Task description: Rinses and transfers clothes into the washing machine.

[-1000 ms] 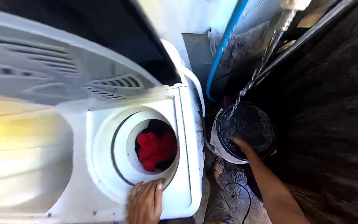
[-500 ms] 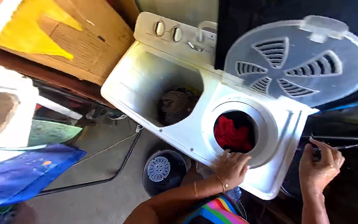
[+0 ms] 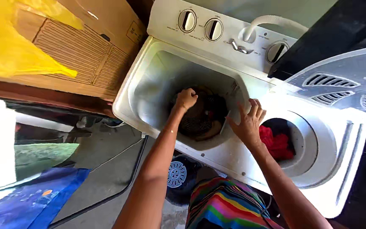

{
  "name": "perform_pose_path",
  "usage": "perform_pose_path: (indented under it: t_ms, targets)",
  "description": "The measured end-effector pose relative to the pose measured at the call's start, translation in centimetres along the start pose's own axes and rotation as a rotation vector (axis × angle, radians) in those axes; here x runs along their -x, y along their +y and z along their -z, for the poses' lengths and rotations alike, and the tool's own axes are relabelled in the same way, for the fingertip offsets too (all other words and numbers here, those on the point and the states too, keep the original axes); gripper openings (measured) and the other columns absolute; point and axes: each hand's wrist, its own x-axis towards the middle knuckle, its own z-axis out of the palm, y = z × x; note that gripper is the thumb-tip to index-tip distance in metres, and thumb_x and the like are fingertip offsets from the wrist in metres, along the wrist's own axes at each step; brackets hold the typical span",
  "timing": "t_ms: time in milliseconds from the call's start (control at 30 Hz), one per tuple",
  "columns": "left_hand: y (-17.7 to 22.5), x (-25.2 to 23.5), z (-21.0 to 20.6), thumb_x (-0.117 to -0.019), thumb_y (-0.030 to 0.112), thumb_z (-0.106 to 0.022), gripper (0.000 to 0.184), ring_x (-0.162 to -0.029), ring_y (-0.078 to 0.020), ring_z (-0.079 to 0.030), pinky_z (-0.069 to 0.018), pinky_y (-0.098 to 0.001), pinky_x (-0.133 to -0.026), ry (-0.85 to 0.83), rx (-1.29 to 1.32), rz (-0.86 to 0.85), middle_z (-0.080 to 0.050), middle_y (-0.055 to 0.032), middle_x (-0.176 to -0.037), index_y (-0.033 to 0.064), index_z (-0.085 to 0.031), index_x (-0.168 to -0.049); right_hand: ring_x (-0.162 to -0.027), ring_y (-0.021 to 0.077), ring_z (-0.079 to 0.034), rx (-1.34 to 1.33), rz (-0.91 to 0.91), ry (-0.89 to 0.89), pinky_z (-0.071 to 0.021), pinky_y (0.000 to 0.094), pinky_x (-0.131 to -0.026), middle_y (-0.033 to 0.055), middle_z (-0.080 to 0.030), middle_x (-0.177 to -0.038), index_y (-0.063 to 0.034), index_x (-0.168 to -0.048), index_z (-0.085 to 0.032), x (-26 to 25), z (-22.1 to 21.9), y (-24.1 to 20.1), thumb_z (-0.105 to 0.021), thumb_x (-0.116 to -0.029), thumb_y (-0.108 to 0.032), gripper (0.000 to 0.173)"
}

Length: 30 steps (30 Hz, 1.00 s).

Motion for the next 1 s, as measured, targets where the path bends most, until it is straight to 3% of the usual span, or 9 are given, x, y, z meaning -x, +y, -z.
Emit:
perform_pose_path:
  t_ms: [133,267,400,533,667,767,833,933,1000]
  targets:
    - [-4.9,-8.4,-3.6,-0.0987,0.031,-0.064,0.043,-0.119,-0.0478,-0.061,-0.0455,-0.0699,-0.099,-0.305,-0.151,0.17,-0.065,-0.0309,-0.123,-0.0054,-0.067,-0.12,-0.151,0.0505,-0.024,0.171,-0.019,0.021,-0.0137,0.0763,-0.117,0.0274,-0.041,-0.156,-0.0145,-0.129,-0.07,0.0,-1.5,-0.3,-0.074,-0.0844,-0.057,0.062]
    - [-6.5,-9.1,-10.6,-0.1005,0.03,-0.065,0.051,-0.126,-0.0439,-0.058,-0.0452,-0.0654,-0.105,-0.344,-0.106,0.129,-0.06,-0.0267,-0.137,0.0021,-0.055,-0.142,-0.15,0.0489,-0.027,0.161,-0.026,0.084,-0.0151,0.0728,-0.12,0.0262,-0.045,-0.154,-0.0145,-0.116,-0.076,0.0,-1.9,0.0,-0.07,-0.0887,-0.055,0.049]
    - [-7.8,-9.2,-18.6,-0.0927,0.023,-0.072,0.055,-0.132,-0.0431,-0.054,-0.0434,-0.06,-0.109,-0.503,-0.165,0.131,-0.056,-0.027,-0.142,-0.0002,-0.057,-0.14,-0.148,0.0494,-0.032,0.147,-0.058,0.081,-0.018,0.0712,-0.12,0.0256,-0.048,-0.152,-0.0152,-0.113,-0.077,-0.1,-1.9,-0.1,-0.068,-0.0916,-0.052,0.043]
    - [-10.1,-11.0,-23.6,-0.0966,0.026,-0.067,0.058,-0.136,-0.0488,-0.046,-0.0393,-0.0655,-0.11,-0.036,-0.215,0.187,-0.047,-0.0317,-0.147,-0.0027,-0.05,-0.144,-0.147,0.0507,-0.033,0.152,-0.082,0.084,-0.0185,0.0714,-0.12,0.0276,-0.05,-0.148,-0.017,-0.113,-0.077,-0.2,-2.0,0.0,-0.071,-0.0905,-0.049,0.039]
    - [-13.0,-13.7,-21.6,-0.0896,0.038,-0.075,0.086,-0.145,-0.0535,-0.032,-0.0317,-0.0733,-0.11,0.133,-0.181,0.408,-0.033,-0.0355,-0.156,-0.0003,-0.035,-0.156,-0.146,0.0524,-0.033,0.18,-0.1,0.066,-0.018,0.072,-0.119,0.0299,-0.049,-0.148,-0.0172,-0.113,-0.077,0.0,-2.1,-0.3,-0.072,-0.0893,-0.049,0.04]
    - [-14.0,-14.3,-20.0,-0.0941,0.046,-0.07,0.06,-0.149,-0.0506,-0.027,-0.0297,-0.0745,-0.111,-0.03,-0.171,0.422,-0.034,-0.0268,-0.16,0.0131,-0.058,-0.143,-0.147,0.0527,-0.032,0.191,-0.105,0.061,-0.0172,0.0724,-0.12,0.0287,-0.049,-0.149,-0.0174,-0.114,-0.077,0.0,-2.0,-0.3,-0.069,-0.0906,-0.051,0.041]
    - [-12.8,-12.8,-19.3,-0.0969,0.044,-0.067,0.043,-0.149,-0.0462,-0.031,-0.0282,-0.0749,-0.111,-0.1,-0.202,0.313,-0.043,-0.0203,-0.157,0.0158,-0.07,-0.13,-0.148,0.0519,-0.031,0.198,-0.107,0.056,-0.0163,0.0722,-0.12,0.0277,-0.048,-0.151,-0.0165,-0.113,-0.076,0.1,-2.0,-0.5,-0.066,-0.0922,-0.05,0.041]
    - [-9.6,-9.8,-17.6,-0.0977,0.045,-0.065,0.047,-0.145,-0.0468,-0.036,-0.0303,-0.0724,-0.112,-0.199,-0.242,0.175,-0.043,-0.0221,-0.156,0.0118,-0.068,-0.132,-0.15,0.0497,-0.028,0.189,-0.096,0.057,-0.0135,0.0721,-0.121,0.0254,-0.046,-0.154,-0.0153,-0.113,-0.076,0.2,-2.1,-0.4,-0.064,-0.0936,-0.049,0.041]
    - [-8.9,-9.1,-16.8,-0.099,0.035,-0.065,0.044,-0.127,-0.0471,-0.056,-0.0438,-0.0677,-0.104,-0.092,-0.004,0.085,-0.058,-0.0283,-0.138,0.0011,-0.067,-0.127,-0.152,0.0478,-0.024,0.177,-0.09,0.046,-0.0107,0.0722,-0.121,0.0241,-0.043,-0.156,-0.0146,-0.112,-0.077,0.2,-2.0,-0.2,-0.065,-0.093,-0.048,0.04]
